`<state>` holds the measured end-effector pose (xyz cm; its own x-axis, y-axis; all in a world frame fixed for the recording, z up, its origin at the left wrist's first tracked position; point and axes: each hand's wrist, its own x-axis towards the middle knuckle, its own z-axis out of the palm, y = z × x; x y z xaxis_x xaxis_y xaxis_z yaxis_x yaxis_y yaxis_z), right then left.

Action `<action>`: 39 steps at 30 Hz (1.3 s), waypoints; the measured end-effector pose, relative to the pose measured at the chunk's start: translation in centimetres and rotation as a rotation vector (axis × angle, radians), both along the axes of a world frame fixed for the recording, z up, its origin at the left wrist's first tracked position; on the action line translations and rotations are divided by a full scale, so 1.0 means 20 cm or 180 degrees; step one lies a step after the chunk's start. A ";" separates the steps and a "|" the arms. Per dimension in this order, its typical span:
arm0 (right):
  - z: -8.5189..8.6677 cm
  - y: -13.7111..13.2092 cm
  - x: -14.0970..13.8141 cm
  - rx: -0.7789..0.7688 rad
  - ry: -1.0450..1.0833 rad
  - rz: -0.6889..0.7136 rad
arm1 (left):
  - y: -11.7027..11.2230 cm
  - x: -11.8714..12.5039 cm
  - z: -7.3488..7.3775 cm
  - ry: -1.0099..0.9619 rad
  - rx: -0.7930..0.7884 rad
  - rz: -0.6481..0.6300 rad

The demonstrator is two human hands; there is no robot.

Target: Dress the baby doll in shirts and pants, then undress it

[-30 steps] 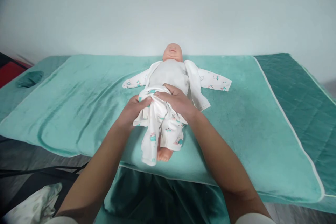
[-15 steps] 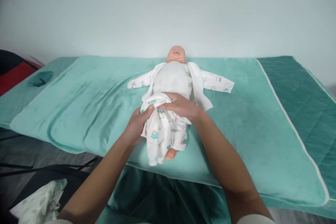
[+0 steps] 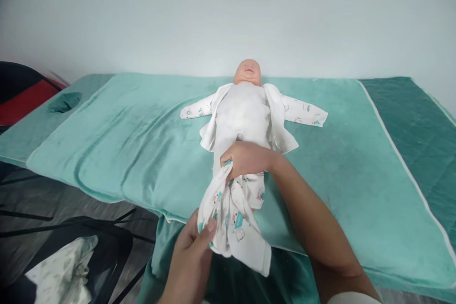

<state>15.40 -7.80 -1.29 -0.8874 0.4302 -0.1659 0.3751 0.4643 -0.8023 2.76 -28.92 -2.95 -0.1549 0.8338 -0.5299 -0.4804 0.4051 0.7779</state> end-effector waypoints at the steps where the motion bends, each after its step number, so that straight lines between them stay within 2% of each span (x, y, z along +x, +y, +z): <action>1: 0.01 0.00 0.00 0.0060 -0.0070 0.0025 | -0.02 0.02 -0.02 -0.0032 -0.0065 0.0055; 6: 0.01 -0.02 -0.02 0.0362 -0.0262 0.0150 | -0.08 0.07 -0.14 -0.0191 -0.0249 0.0305; 10: -0.01 -0.03 -0.04 0.0586 -0.0441 0.0108 | -0.10 0.01 -0.28 0.0026 -0.0337 0.0438; 12: -0.01 -0.03 -0.04 0.0637 -0.0499 0.0088 | -0.07 -0.05 -0.31 0.0337 -0.0288 0.0381; 15: 0.01 -0.05 -0.05 0.0663 -0.0542 0.0074 | -0.01 -0.14 -0.30 0.0924 -0.0105 0.0106; 19: 0.03 -0.07 -0.05 0.0667 -0.0549 0.0013 | 0.07 -0.21 -0.24 0.1380 0.0132 -0.0409; 22: 0.02 -0.07 -0.05 0.0613 -0.0424 -0.0039 | 0.11 -0.24 -0.21 0.0951 0.0180 -0.0664; 25: 0.01 -0.06 -0.05 0.0515 -0.0256 -0.0152 | 0.14 -0.28 -0.21 0.0601 0.0304 -0.0811; 29: 0.00 -0.03 -0.02 0.0241 -0.0185 -0.0174 | 0.21 -0.35 -0.26 0.1289 0.0742 -0.0822; 32: 0.03 -0.02 0.00 0.0225 -0.0270 -0.0148 | 0.30 -0.38 -0.31 0.1727 0.0973 -0.0808; 39: 0.05 -0.04 -0.01 0.0373 -0.0226 -0.0352 | 0.61 -0.42 -0.32 0.2941 0.1414 -0.0447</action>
